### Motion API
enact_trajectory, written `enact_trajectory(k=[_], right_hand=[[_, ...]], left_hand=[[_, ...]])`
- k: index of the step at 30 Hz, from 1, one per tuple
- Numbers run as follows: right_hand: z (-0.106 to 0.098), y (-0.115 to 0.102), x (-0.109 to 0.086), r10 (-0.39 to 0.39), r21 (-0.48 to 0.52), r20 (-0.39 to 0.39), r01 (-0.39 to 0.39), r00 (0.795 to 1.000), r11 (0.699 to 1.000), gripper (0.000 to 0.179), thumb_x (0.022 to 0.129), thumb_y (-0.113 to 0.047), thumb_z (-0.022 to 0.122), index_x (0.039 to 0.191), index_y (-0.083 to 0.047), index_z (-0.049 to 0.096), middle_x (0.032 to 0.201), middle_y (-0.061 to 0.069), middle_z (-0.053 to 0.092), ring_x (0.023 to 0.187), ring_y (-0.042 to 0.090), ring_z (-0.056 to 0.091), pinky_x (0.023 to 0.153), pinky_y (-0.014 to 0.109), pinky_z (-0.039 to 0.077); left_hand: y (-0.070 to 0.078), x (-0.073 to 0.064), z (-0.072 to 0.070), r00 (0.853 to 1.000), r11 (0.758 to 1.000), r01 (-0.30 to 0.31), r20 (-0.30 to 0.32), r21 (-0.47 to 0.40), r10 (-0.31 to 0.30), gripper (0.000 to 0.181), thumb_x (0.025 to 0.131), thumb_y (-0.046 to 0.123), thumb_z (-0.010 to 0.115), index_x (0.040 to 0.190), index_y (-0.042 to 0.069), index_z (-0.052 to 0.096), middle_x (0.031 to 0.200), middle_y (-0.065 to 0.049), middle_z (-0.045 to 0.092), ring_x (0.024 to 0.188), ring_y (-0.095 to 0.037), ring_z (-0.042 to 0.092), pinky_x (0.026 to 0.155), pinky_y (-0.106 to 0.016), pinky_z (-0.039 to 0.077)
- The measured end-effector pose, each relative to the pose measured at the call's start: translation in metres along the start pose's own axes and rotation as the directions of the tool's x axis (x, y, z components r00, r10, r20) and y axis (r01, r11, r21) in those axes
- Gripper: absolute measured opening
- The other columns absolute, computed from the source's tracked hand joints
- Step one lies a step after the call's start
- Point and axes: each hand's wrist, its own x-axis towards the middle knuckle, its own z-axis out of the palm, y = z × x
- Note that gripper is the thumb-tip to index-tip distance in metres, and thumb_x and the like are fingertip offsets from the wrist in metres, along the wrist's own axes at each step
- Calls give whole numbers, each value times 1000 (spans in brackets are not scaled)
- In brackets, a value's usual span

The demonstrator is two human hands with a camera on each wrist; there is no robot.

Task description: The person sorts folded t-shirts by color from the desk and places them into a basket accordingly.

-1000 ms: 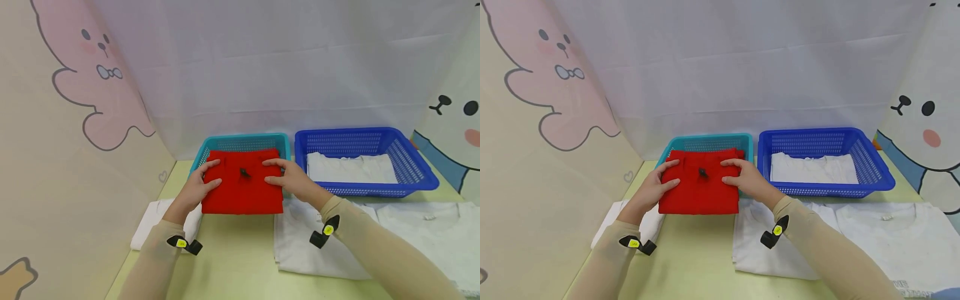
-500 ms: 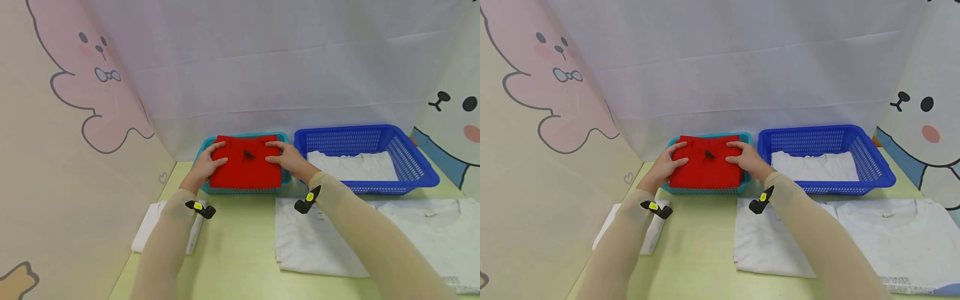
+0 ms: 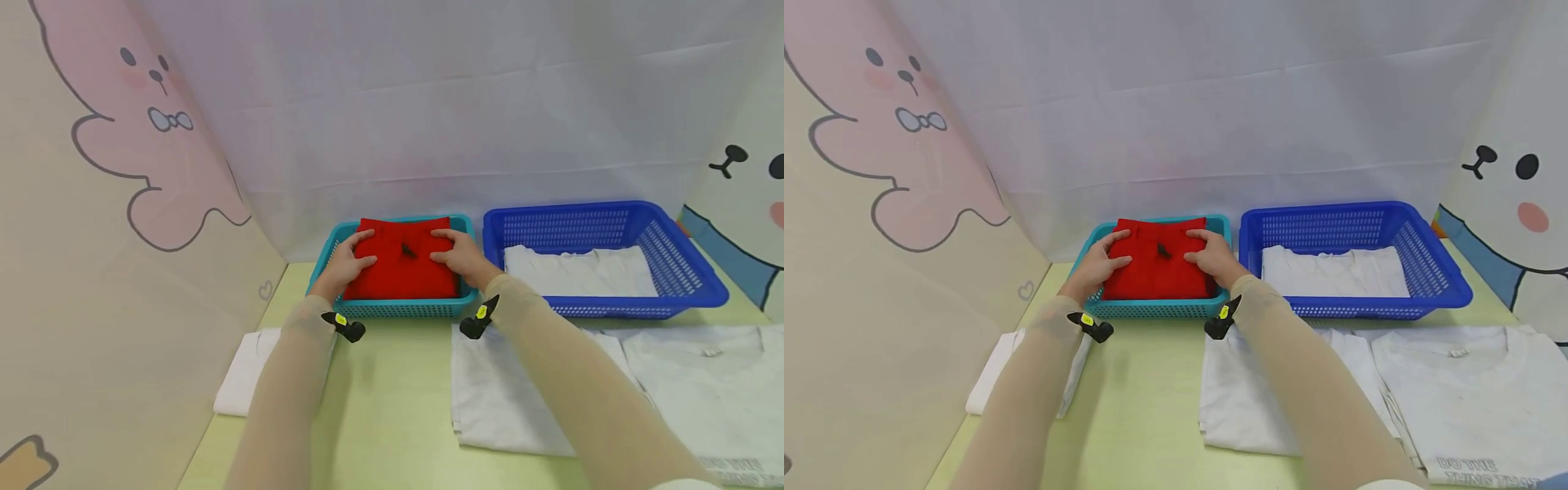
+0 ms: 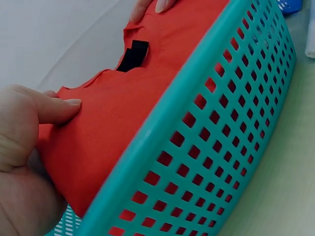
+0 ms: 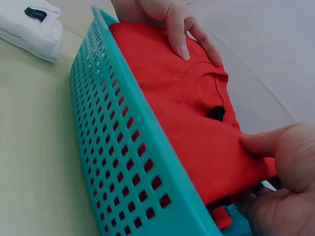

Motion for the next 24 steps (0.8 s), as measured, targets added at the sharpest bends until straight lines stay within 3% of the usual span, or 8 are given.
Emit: enact_trajectory(k=[5,16,24], right_hand=[[7,0,4,3,-3,-34,-3,999,1000,56,93,-3,61,144,-17,44,137,13,46,114,33,50,92,49,48],[12,5,4,6,-84,-26,-8,1000,996,57,92,-5,62,144,-21,44,136,11,47,111,31,53,89,46,51],[15,10,3,-41,-203,-20,36,999,978,58,91,-12,66,144,-21,44,141,12,43,117,30,48,95,47,47]], left_hand=[[-8,0,0,1000,1000,-16,-23,-10,16,59,93,11,64,141,40,44,140,-3,44,119,-27,47,88,-43,52],[-24,0,-1,999,990,-3,-53,-141,-5,58,90,14,68,137,41,49,138,1,46,122,-26,47,90,-45,50],[-28,1,0,996,996,-12,-86,-87,5,53,88,20,71,135,38,53,151,3,32,132,-23,35,101,-45,42]])
